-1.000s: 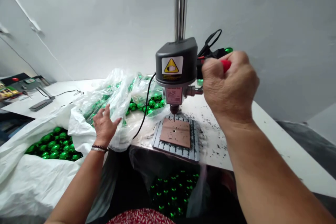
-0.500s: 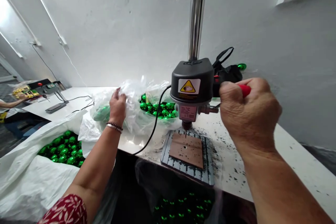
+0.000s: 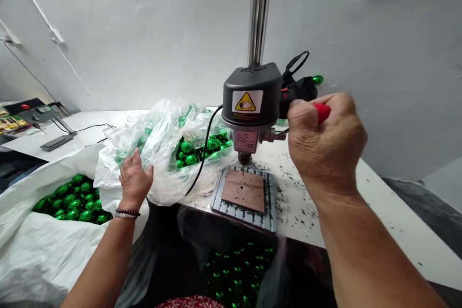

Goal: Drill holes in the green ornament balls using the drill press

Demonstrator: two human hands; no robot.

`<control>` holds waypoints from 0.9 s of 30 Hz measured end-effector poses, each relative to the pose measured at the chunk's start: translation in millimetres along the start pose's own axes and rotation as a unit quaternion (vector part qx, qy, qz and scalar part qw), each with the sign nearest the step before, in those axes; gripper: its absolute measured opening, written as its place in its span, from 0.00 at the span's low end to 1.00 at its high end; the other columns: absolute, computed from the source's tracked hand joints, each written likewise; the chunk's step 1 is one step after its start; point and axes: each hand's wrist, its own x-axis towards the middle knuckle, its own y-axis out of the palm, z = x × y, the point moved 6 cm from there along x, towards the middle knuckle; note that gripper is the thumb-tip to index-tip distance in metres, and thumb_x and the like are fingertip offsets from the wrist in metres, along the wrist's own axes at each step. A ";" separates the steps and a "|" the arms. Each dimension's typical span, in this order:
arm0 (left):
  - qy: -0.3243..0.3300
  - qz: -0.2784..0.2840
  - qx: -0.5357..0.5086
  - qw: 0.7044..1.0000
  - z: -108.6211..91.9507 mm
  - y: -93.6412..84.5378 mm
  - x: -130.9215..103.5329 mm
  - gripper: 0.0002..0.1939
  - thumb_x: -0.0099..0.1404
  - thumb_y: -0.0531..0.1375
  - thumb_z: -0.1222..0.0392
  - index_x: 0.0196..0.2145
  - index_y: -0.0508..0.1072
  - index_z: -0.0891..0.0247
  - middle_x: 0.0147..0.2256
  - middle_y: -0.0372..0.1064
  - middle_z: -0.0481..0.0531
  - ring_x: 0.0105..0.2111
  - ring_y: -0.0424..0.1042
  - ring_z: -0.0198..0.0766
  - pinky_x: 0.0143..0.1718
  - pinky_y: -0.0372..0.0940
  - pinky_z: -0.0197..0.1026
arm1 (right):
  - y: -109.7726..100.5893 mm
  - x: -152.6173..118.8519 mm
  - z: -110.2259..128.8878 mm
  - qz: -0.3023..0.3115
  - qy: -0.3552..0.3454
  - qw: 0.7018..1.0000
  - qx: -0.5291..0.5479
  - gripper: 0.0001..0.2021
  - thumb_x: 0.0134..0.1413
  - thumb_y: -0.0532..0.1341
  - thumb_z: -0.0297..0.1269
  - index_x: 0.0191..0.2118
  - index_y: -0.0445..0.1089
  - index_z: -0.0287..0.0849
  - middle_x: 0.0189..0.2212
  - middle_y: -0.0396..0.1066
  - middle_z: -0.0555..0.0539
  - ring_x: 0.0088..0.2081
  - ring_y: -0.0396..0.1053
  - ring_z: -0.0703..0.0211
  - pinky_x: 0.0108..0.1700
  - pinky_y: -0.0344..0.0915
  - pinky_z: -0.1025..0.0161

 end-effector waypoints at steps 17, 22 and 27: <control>0.234 0.449 0.016 0.862 -15.9 70.6 -90.4 0.19 0.68 0.49 0.69 0.48 0.77 0.62 0.44 0.76 0.61 0.45 0.75 0.47 0.52 0.66 0.48 | -0.7 -1.0 -8.4 -0.054 -0.027 0.998 -0.016 0.13 0.51 0.55 0.45 0.27 0.59 0.40 0.25 0.62 0.49 0.27 0.55 0.71 0.35 0.56 0.61; 0.201 0.343 -0.097 0.913 -35.9 48.7 -40.2 0.18 0.70 0.51 0.62 0.51 0.76 0.60 0.49 0.75 0.60 0.48 0.75 0.46 0.53 0.67 0.44 | -0.2 -2.6 -6.5 -0.049 -0.022 0.998 -0.023 0.13 0.54 0.55 0.44 0.29 0.63 0.39 0.26 0.64 0.48 0.31 0.63 0.66 0.36 0.58 0.59; 0.094 0.295 -0.012 0.951 -49.6 66.6 -4.3 0.18 0.70 0.50 0.63 0.50 0.76 0.66 0.49 0.75 0.65 0.49 0.75 0.49 0.52 0.67 0.45 | -0.6 -2.5 -7.5 -0.049 -0.017 0.998 -0.020 0.10 0.55 0.55 0.40 0.30 0.64 0.38 0.28 0.66 0.48 0.33 0.66 0.65 0.38 0.59 0.59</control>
